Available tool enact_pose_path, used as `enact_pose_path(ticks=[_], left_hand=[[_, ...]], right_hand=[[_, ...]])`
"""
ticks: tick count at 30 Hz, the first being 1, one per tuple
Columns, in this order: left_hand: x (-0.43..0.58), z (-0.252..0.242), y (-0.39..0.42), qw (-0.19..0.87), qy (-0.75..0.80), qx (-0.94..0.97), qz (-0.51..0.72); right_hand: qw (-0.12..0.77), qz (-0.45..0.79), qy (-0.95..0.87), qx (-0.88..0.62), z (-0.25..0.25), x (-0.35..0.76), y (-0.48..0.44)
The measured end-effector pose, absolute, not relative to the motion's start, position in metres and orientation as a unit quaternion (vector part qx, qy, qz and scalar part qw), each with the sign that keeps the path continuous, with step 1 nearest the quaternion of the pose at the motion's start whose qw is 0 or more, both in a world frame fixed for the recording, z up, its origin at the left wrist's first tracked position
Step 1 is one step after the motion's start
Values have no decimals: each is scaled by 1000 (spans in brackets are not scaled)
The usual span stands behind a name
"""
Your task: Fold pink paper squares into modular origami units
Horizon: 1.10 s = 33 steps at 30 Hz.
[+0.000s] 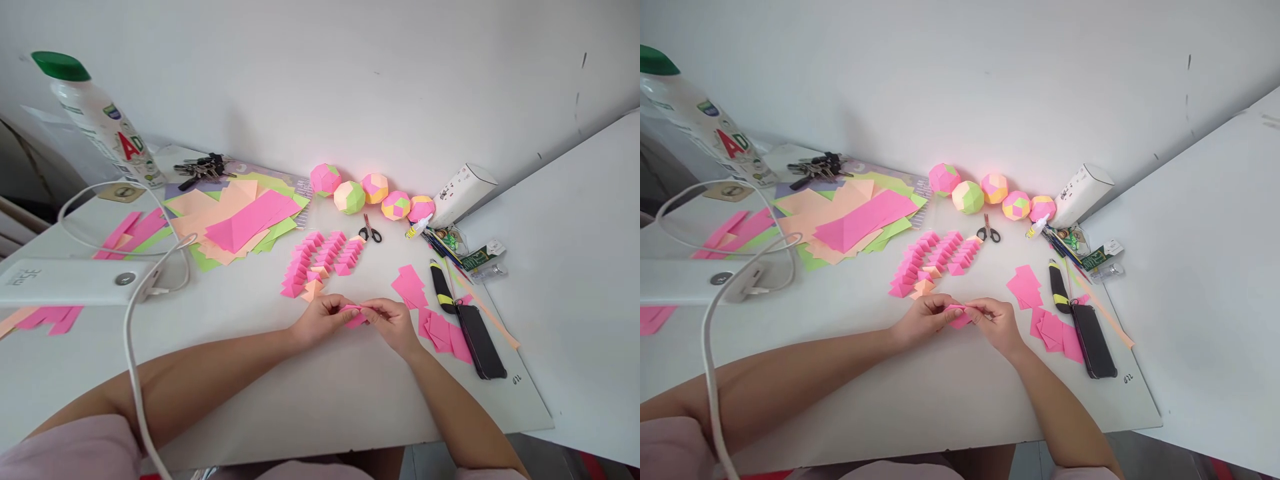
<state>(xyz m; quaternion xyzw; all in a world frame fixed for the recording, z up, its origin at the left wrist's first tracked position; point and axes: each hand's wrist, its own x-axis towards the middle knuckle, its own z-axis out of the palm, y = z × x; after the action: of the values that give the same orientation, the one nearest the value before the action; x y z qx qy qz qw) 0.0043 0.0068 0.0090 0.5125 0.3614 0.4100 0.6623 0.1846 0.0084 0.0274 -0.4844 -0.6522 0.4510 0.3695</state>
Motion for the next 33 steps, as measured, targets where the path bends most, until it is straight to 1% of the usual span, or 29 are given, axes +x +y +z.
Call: enact_pose_path(ticks=[17,26,31,33], left_hand=[[3,11,7,654,360,522,413],[2,7,7,647,367,530,406],[3,5,7,622,380,532,431],[3,5,7,633,387,511,435]], right_hand=[[371,499,-634,-460,31,183,9],[367,500,-640,-453,32,183,8],[365,484,-654,-453,32,183,10],[364,484,-653,-455,32,184,10]])
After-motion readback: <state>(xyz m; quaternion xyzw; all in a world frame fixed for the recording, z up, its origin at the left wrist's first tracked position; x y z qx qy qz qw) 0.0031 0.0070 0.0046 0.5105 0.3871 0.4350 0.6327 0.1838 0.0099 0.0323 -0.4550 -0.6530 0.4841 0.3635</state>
